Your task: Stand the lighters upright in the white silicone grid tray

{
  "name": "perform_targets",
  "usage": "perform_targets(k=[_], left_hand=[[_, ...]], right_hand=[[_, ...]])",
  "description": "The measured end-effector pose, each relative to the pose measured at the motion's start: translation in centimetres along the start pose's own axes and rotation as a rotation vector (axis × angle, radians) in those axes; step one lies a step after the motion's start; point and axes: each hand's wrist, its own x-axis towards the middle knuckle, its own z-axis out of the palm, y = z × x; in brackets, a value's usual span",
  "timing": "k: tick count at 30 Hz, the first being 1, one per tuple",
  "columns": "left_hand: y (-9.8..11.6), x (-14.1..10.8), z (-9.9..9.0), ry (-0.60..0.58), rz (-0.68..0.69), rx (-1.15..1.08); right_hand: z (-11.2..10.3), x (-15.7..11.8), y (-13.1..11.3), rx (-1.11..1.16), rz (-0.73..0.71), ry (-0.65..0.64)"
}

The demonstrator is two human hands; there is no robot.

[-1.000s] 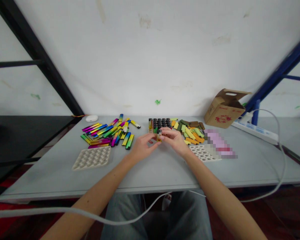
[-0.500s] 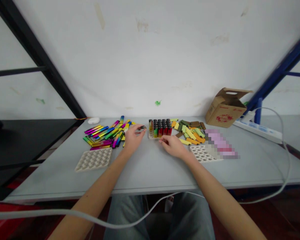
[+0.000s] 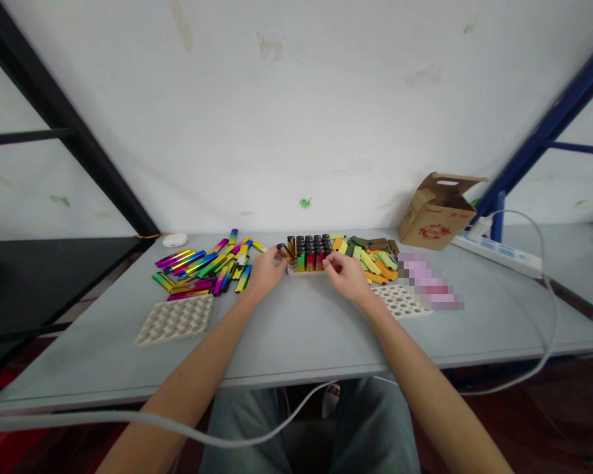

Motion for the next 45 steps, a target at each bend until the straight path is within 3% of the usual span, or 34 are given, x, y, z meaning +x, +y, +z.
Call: perform_targets(k=[6,11,18,30,37,45], left_hand=[[0.15,-0.13,0.31,-0.045,0.046,0.004],[0.14,0.13,0.45,-0.029,-0.002,-0.057],[-0.10,0.19,0.81,0.037,0.023,-0.080],[-0.06,-0.26,0.84,0.030,0.019,-0.012],[0.39,-0.33,0.62,0.020,0.141,0.073],[0.75,-0.57,0.51,0.069,-0.002,0.084]], right_hand=[[0.04,0.07,-0.24,-0.130,0.124,0.056],[0.00,0.17,-0.19,-0.157,0.164,0.076],[0.30,0.04,-0.25,-0.160,0.125,0.030],[0.44,-0.01,-0.24,-0.146,0.113,0.004],[0.34,-0.03,-0.44,-0.135,0.101,-0.009],[0.40,-0.14,-0.52,-0.150,0.074,-0.018]])
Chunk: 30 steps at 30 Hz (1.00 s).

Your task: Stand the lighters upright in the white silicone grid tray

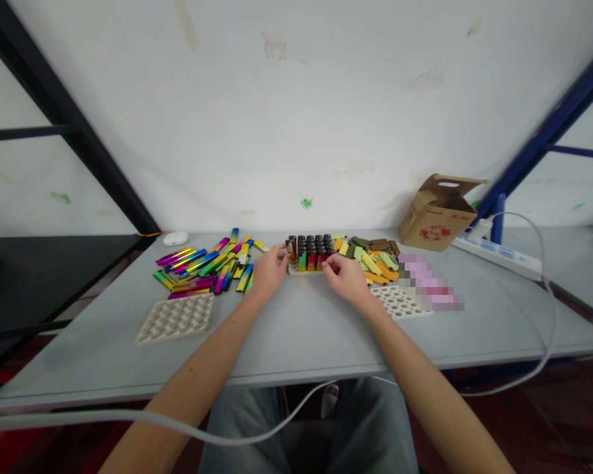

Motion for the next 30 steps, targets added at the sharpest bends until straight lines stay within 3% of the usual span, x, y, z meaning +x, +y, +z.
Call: perform_targets(k=[9,18,22,26,30], left_hand=[[0.8,-0.2,-1.0,0.149,0.142,-0.019],[0.9,-0.2,-1.2,0.108,0.236,-0.027],[-0.3,0.3,-2.5,0.129,0.214,-0.021],[-2.7,0.8,-3.4,0.053,0.157,0.085],[-4.5,0.6,-2.7,-0.074,0.155,0.183]], right_hand=[[0.0,0.0,0.1,0.005,-0.011,-0.018],[0.2,0.0,0.2,0.013,-0.040,-0.036],[0.2,0.0,0.4,0.022,-0.035,-0.039],[0.1,0.1,0.3,0.033,-0.045,-0.064],[0.0,-0.1,0.0,0.042,-0.078,-0.118]])
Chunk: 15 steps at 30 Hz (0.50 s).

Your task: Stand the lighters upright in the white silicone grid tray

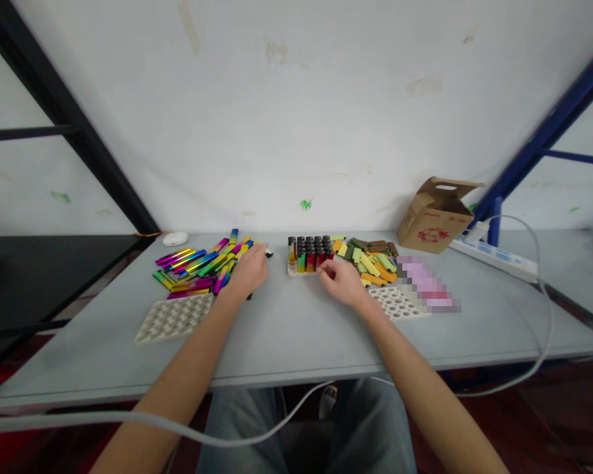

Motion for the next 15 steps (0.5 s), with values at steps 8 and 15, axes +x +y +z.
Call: perform_targets(k=[8,15], left_hand=[[1.5,-0.3,-1.4,-0.130,0.034,0.067],[1.3,-0.4,-1.3,-0.328,0.129,0.134]], right_hand=[[0.1,-0.2,-0.3,0.006,-0.044,-0.063],[0.5,-0.2,0.1,0.051,-0.108,-0.061]])
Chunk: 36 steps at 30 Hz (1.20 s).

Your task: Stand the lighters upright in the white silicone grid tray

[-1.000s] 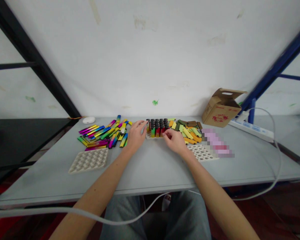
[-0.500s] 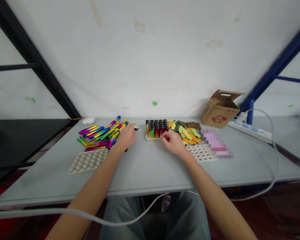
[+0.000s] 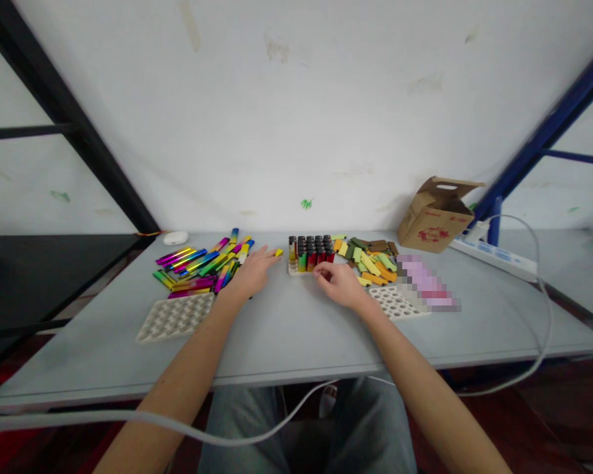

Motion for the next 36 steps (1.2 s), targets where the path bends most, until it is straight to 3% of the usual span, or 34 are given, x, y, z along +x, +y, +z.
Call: perform_targets(k=[3,8,12,19,23,30,36], left_hand=[[-0.4,0.0,0.5,-0.048,0.014,-0.024],[0.1,-0.2,0.3,0.006,0.096,-0.136],[1.1,-0.3,-0.5,0.020,0.070,-0.206],[1.0,0.1,-1.0,-0.028,0.174,-0.213],[0.4,-0.1,-0.5,0.022,0.199,-0.162],[0.9,-0.6,-1.3,0.021,0.176,-0.077],[1.1,-0.5,-2.1,-0.084,0.216,-0.174]], right_hand=[[0.1,-0.1,-0.1,0.038,-0.064,0.013],[0.3,-0.3,0.0,0.095,-0.211,0.000],[0.4,-0.4,0.1,0.103,-0.261,-0.037],[0.3,-0.1,0.1,0.101,-0.196,-0.030],[0.2,-0.1,-0.1,0.080,-0.149,0.002],[0.3,-0.1,-0.1,0.072,-0.130,0.018],[0.5,0.0,0.2,0.071,-0.130,0.028]])
